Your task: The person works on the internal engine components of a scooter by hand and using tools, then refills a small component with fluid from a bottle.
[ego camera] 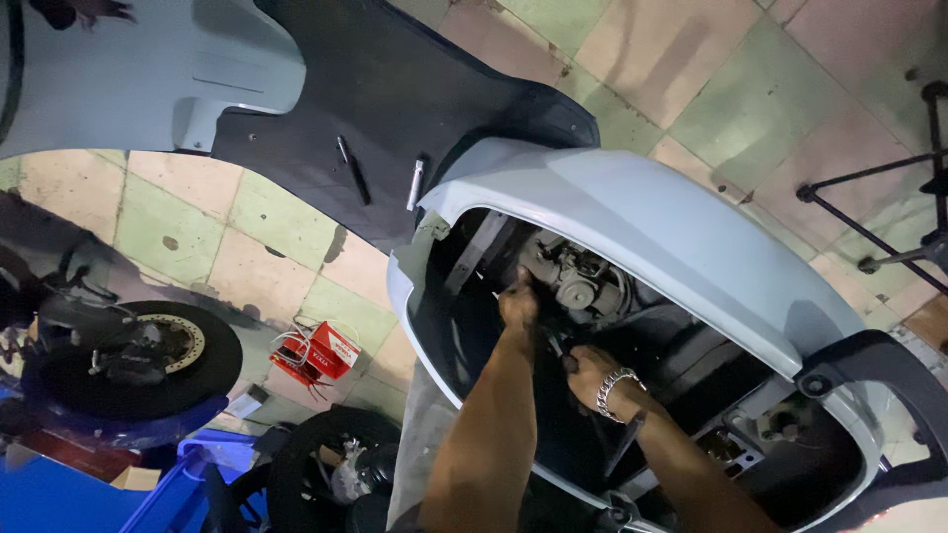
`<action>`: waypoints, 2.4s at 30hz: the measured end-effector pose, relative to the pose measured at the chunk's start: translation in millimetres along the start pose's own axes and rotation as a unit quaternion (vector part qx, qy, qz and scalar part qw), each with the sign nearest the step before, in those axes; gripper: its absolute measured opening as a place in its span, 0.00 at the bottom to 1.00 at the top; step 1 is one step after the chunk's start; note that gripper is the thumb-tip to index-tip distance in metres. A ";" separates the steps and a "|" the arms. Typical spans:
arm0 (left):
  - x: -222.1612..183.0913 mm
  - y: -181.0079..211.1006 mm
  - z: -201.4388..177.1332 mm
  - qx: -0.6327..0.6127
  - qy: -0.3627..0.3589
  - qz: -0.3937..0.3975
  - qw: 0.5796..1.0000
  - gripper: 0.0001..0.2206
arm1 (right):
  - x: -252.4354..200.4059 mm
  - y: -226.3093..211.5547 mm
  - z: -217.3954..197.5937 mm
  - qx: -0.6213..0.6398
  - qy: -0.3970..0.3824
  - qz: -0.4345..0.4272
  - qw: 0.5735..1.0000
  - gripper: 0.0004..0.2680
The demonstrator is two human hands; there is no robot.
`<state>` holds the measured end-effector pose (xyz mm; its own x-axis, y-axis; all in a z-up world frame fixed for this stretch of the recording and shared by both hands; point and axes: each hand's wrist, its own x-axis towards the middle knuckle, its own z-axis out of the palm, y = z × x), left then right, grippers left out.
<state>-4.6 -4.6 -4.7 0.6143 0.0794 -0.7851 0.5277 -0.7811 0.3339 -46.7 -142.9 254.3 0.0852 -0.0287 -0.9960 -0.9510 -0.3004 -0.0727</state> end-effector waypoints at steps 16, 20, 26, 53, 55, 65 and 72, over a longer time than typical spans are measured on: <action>11.4 -4.6 7.9 -0.142 -0.037 -0.068 0.987 0.29 | 4.4 8.0 5.2 0.005 0.019 -0.031 0.999 0.10; 1.1 -1.6 3.6 -0.050 -0.002 -0.041 0.998 0.28 | 10.3 17.6 10.6 0.020 0.017 -0.024 0.999 0.10; -11.4 11.0 -0.8 -0.111 0.123 -0.088 0.982 0.26 | 25.8 29.8 21.8 -0.011 0.047 -0.076 0.996 0.10; -162.5 244.6 -252.8 -0.461 -0.236 0.065 0.853 0.17 | -112.7 -27.4 -85.1 0.267 -0.135 -0.253 0.920 0.09; -192.6 262.5 -304.7 -0.282 -0.120 0.188 0.933 0.23 | -135.1 -60.4 -90.2 0.299 -0.111 -0.279 0.906 0.10; -11.3 290.0 -427.3 -0.010 0.081 0.310 0.947 0.21 | -82.1 -312.9 -34.0 0.196 0.088 -0.402 0.890 0.13; 234.5 274.6 -312.9 0.271 0.107 0.428 0.855 0.19 | -44.8 -312.2 -3.9 0.215 0.266 -0.296 0.892 0.09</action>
<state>468.0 -6.7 66.1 0.7632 -0.5993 -0.2417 -0.4835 -0.7778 0.4016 247.6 -51.6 321.8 0.6297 -0.4693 -0.6190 -0.7096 -0.0234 -0.7042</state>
